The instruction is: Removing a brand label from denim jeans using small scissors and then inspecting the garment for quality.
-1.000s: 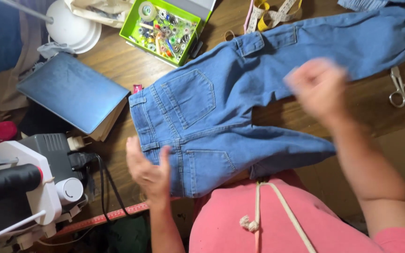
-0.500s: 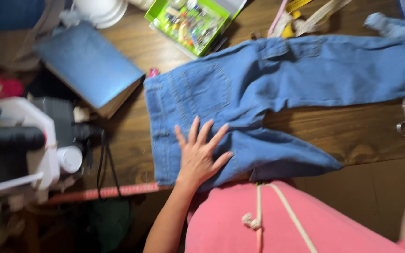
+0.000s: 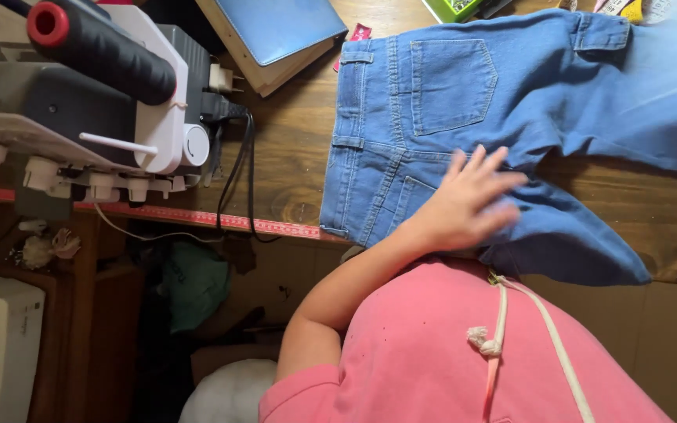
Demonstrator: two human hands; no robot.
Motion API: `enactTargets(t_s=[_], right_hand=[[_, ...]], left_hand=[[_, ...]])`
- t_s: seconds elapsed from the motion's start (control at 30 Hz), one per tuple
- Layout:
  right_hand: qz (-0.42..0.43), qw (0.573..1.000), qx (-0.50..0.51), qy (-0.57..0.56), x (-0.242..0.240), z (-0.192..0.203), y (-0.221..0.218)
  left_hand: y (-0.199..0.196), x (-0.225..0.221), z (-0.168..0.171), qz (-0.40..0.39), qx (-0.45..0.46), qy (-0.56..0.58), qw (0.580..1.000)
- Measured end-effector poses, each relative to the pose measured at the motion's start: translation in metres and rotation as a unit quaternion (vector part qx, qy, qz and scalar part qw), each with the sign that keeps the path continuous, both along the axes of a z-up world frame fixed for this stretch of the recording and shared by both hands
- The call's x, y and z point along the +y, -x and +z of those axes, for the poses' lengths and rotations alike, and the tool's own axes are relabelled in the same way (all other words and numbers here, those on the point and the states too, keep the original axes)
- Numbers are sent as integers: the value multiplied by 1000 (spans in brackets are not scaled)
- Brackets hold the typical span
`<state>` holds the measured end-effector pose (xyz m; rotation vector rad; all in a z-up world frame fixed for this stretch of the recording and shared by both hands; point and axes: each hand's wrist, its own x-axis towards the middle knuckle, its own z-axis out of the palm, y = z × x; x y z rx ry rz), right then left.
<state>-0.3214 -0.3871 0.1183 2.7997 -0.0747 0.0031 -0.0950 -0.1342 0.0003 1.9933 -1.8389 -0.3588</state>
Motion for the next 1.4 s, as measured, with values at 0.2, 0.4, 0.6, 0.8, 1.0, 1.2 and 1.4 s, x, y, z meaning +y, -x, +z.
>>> enactTargets(t_s=[0.2, 0.4, 0.6, 0.8, 1.0, 1.2, 1.4], right_hand=[[59, 998, -37, 12, 149, -46, -63], [13, 974, -139, -177, 133, -49, -32], [-72, 939, -100, -322, 96, -51, -13], [-55, 978, -119, -162, 81, -87, 3], [-34, 932, -226, -282, 108, -14, 39], [-50, 900, 17, -433, 131, -47, 64], [-112, 850, 65, -511, 140, -24, -15]], left_hand=[[-56, 26, 14, 158, 551, 196, 796], [-127, 84, 55, 166, 687, 186, 683], [-148, 111, 54, 262, 599, 85, 752], [-138, 112, 59, 243, 393, 54, 885], [-124, 107, 61, 342, 450, 146, 812], [-132, 107, 48, 341, 396, 42, 851], [-123, 103, 53, 187, 166, 174, 952]])
